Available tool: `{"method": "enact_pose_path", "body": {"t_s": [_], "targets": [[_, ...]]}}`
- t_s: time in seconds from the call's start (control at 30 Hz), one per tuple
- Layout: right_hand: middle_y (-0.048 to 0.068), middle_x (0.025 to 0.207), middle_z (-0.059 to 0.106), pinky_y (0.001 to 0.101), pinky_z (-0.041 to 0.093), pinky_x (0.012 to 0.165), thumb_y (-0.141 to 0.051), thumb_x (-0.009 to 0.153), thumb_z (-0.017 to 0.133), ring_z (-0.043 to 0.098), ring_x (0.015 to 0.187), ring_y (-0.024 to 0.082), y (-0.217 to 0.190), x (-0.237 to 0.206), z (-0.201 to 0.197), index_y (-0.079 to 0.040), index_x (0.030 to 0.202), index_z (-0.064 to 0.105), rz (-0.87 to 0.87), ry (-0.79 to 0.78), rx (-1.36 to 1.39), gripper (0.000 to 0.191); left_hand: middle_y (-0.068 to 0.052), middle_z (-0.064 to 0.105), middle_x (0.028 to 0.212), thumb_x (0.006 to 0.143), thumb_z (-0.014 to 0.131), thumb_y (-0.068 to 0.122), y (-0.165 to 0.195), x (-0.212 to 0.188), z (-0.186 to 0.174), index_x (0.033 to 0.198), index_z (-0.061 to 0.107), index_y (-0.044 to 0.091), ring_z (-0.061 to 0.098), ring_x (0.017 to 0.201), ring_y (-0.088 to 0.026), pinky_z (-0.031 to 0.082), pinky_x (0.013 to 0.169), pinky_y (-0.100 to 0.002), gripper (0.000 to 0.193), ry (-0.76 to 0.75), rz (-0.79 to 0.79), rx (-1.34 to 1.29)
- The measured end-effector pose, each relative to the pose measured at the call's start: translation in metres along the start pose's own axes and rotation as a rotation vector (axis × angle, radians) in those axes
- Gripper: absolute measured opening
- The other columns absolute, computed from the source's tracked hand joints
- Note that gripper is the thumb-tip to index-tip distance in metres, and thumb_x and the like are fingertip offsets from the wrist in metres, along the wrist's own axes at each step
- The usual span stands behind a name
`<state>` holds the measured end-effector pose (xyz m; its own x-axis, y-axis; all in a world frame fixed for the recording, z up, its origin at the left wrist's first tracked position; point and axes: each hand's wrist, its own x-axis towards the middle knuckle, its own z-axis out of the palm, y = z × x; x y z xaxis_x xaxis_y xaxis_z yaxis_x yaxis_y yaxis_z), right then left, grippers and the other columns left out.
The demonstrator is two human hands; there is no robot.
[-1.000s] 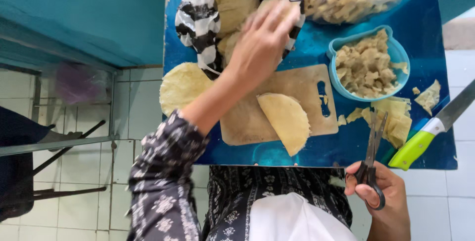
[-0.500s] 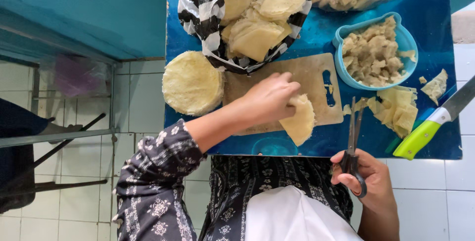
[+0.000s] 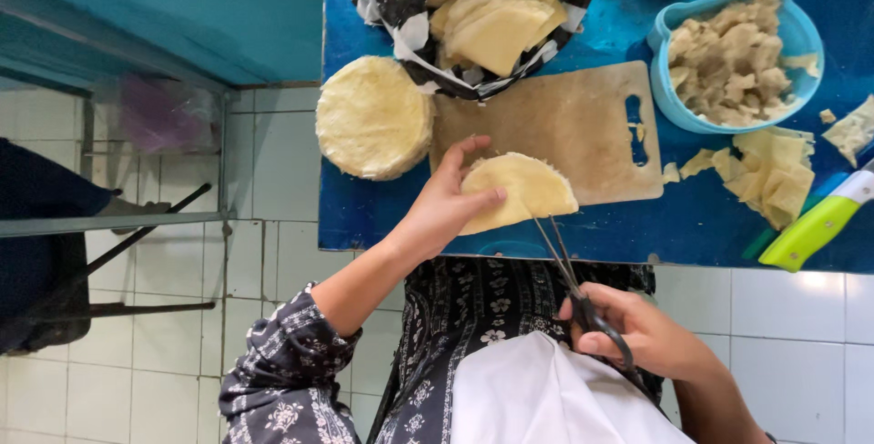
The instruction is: The person cuts round cracker discs into wedge-shaped pieces with scissors over a cutting board, occasionally using a knife to halve a disc, and places the cut pieces into a checkered paper-lined basket, with trimmings set aside in a blue bowl.
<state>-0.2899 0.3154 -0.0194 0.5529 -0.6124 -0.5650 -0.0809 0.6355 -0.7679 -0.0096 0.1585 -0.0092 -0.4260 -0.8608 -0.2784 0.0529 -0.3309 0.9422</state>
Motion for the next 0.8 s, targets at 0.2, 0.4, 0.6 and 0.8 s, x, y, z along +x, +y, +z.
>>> {"method": "enact_pose_path", "body": {"t_s": [0.2, 0.4, 0.6, 0.8], "targets": [[-0.002, 0.081, 0.060, 0.0235, 0.044, 0.060, -0.030, 0.080, 0.084, 0.054, 0.072, 0.006, 0.000, 0.003, 0.011, -0.005, 0.112, 0.067, 0.010, 0.006, -0.076, 0.044, -0.017, 0.061, 0.129, 0.088, 0.071, 0.003, -0.001, -0.018, 0.004, 0.154, 0.030, 0.004, 0.062, 0.117, -0.020, 0.054, 0.097, -0.032, 0.078, 0.077, -0.070, -0.226], [-0.003, 0.073, 0.054, 0.0234, 0.042, 0.056, -0.029, 0.081, 0.082, 0.051, 0.065, 0.006, -0.007, 0.038, 0.030, -0.004, 0.110, 0.064, -0.045, 0.099, -0.043, 0.043, -0.016, 0.063, 0.122, 0.088, 0.073, 0.006, 0.003, -0.035, 0.011, 0.155, 0.029, 0.005, 0.064, 0.111, -0.018, 0.054, 0.093, -0.030, 0.081, 0.064, -0.082, -0.097], [-0.003, 0.069, 0.054, 0.0237, 0.041, 0.055, -0.026, 0.081, 0.082, 0.050, 0.063, 0.006, -0.025, 0.044, 0.041, -0.003, 0.110, 0.063, -0.052, 0.148, -0.145, 0.042, -0.016, 0.068, 0.121, 0.090, 0.073, 0.009, 0.015, -0.047, 0.015, 0.156, 0.026, 0.006, 0.066, 0.111, -0.017, 0.055, 0.094, -0.029, 0.081, 0.125, -0.023, 0.128], [-0.001, 0.068, 0.062, 0.0238, 0.045, 0.054, -0.025, 0.079, 0.081, 0.056, 0.061, 0.006, -0.037, 0.043, 0.049, -0.004, 0.109, 0.061, 0.012, 0.156, -0.185, 0.042, -0.015, 0.068, 0.122, 0.091, 0.070, 0.011, 0.022, -0.052, 0.022, 0.158, 0.021, 0.009, 0.068, 0.111, -0.017, 0.055, 0.095, -0.029, 0.082, 0.146, -0.033, 0.154]]}}
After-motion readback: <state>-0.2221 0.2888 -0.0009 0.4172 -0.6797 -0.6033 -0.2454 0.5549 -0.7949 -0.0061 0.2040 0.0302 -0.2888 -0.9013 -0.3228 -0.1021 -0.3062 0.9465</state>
